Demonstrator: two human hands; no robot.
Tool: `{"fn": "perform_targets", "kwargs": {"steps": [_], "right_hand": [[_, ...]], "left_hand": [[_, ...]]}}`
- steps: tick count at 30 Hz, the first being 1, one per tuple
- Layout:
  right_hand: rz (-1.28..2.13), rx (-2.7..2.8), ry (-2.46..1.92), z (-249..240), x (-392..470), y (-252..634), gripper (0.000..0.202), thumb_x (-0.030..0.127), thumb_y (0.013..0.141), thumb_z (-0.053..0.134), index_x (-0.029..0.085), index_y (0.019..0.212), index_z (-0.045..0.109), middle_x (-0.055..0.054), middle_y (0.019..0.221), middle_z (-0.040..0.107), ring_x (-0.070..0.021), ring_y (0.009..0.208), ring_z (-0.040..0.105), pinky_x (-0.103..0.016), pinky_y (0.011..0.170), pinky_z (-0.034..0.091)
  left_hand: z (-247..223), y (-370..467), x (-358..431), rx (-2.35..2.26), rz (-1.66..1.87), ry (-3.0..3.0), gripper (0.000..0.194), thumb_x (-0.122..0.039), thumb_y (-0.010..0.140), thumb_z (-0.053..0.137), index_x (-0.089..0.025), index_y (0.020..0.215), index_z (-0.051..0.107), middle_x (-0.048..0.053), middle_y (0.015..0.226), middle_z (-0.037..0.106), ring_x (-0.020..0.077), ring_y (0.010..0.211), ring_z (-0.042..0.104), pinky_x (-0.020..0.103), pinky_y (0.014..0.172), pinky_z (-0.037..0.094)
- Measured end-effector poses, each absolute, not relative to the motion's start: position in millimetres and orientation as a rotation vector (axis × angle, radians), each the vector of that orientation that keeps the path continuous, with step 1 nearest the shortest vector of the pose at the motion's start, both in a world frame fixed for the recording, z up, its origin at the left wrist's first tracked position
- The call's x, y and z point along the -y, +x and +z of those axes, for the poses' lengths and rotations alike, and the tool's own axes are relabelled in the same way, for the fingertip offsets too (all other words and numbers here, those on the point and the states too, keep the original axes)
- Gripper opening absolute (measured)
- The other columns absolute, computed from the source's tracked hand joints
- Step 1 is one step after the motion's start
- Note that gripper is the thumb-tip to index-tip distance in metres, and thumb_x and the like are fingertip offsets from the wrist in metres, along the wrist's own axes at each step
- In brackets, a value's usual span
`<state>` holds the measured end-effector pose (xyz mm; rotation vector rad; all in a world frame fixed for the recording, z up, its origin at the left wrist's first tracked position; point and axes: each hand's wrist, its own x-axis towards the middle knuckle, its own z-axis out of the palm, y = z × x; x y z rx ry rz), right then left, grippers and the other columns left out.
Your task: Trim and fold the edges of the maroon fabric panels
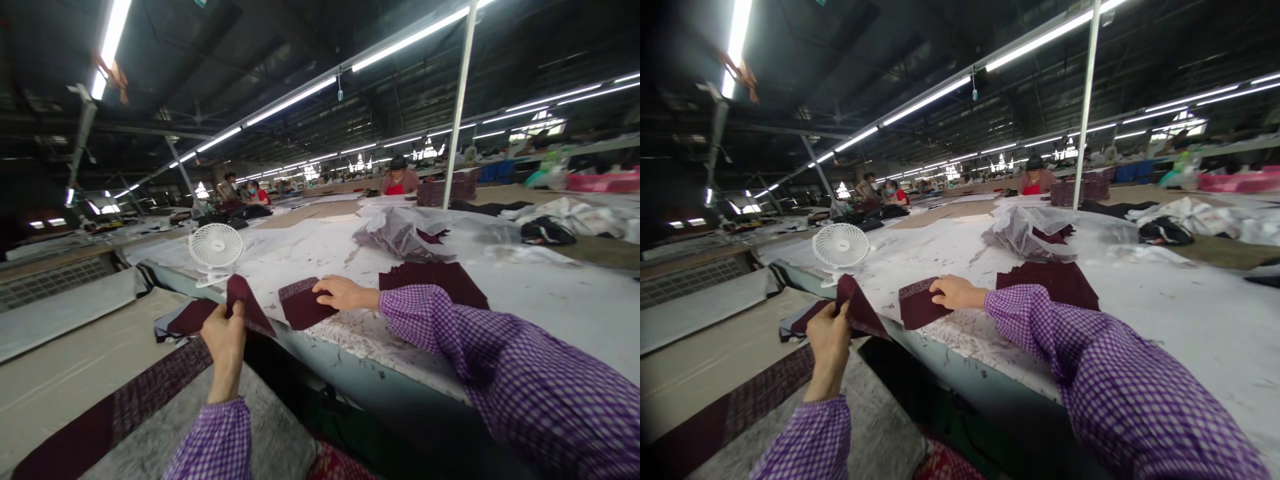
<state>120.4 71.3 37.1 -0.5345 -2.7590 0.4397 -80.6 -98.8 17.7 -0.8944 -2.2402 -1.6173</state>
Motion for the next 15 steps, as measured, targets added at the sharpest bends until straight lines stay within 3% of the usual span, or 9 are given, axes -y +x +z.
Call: {"fn": "perform_targets", "kwargs": {"steps": [2, 5, 7, 11, 13, 15], "right_hand": [[0.778, 2.651, -0.515, 50, -61, 131, 0.019, 0.024, 0.088, 0.053, 0.011, 0.093, 0.066, -0.01, 0.094, 0.07, -0.017, 0.085, 0.064, -0.028, 0.076, 0.048], [1.367, 2.534, -0.431, 68, -42, 148, 0.038, 0.039, 0.094, 0.044, 0.01, 0.079, 0.064, -0.009, 0.076, 0.069, -0.0124, 0.065, 0.064, -0.022, 0.059, 0.047], [1.696, 2.485, -0.404, 76, -31, 158, 0.055, 0.054, 0.093, 0.039, 0.009, 0.076, 0.064, -0.011, 0.072, 0.069, -0.0122, 0.061, 0.063, -0.022, 0.056, 0.047], [2.24, 2.291, -0.493, 79, -22, 168, 0.079, 0.074, 0.087, 0.023, 0.008, 0.104, 0.062, -0.016, 0.091, 0.07, -0.0181, 0.072, 0.067, -0.029, 0.062, 0.052], [2.271, 2.207, -0.541, 75, -24, 169, 0.075, 0.073, 0.087, 0.027, 0.011, 0.116, 0.058, -0.015, 0.103, 0.068, -0.0195, 0.077, 0.067, -0.031, 0.063, 0.054], [2.09, 2.224, -0.56, 69, -28, 170, 0.057, 0.061, 0.087, 0.046, 0.014, 0.115, 0.059, -0.012, 0.105, 0.068, -0.0182, 0.08, 0.066, -0.03, 0.065, 0.053]], "left_hand": [[32, -60, 97, 2.382, -1.272, -0.841, 0.02, -0.036, 0.073, 0.05, -0.02, 0.061, 0.053, 0.004, 0.055, 0.054, 0.0252, 0.065, 0.056, 0.035, 0.062, 0.039], [50, -37, 94, 2.38, -1.058, -0.758, 0.017, -0.031, 0.075, 0.049, -0.019, 0.065, 0.056, 0.008, 0.062, 0.059, 0.0287, 0.072, 0.059, 0.035, 0.064, 0.039], [55, -23, 95, 2.269, -1.033, -0.773, 0.018, -0.03, 0.078, 0.048, -0.019, 0.067, 0.056, 0.008, 0.068, 0.061, 0.0271, 0.073, 0.06, 0.034, 0.065, 0.04], [40, 10, 103, 1.898, -0.979, -1.245, 0.019, -0.026, 0.087, 0.044, -0.019, 0.078, 0.059, 0.008, 0.089, 0.066, 0.0203, 0.08, 0.061, 0.029, 0.07, 0.044], [24, 27, 109, 1.719, -0.89, -1.619, 0.019, -0.023, 0.09, 0.043, -0.019, 0.088, 0.061, 0.008, 0.102, 0.066, 0.0191, 0.088, 0.061, 0.028, 0.076, 0.046], [10, 40, 114, 1.586, -0.804, -1.91, 0.02, -0.02, 0.091, 0.043, -0.019, 0.095, 0.063, 0.009, 0.109, 0.066, 0.0199, 0.093, 0.061, 0.03, 0.08, 0.048]]}}
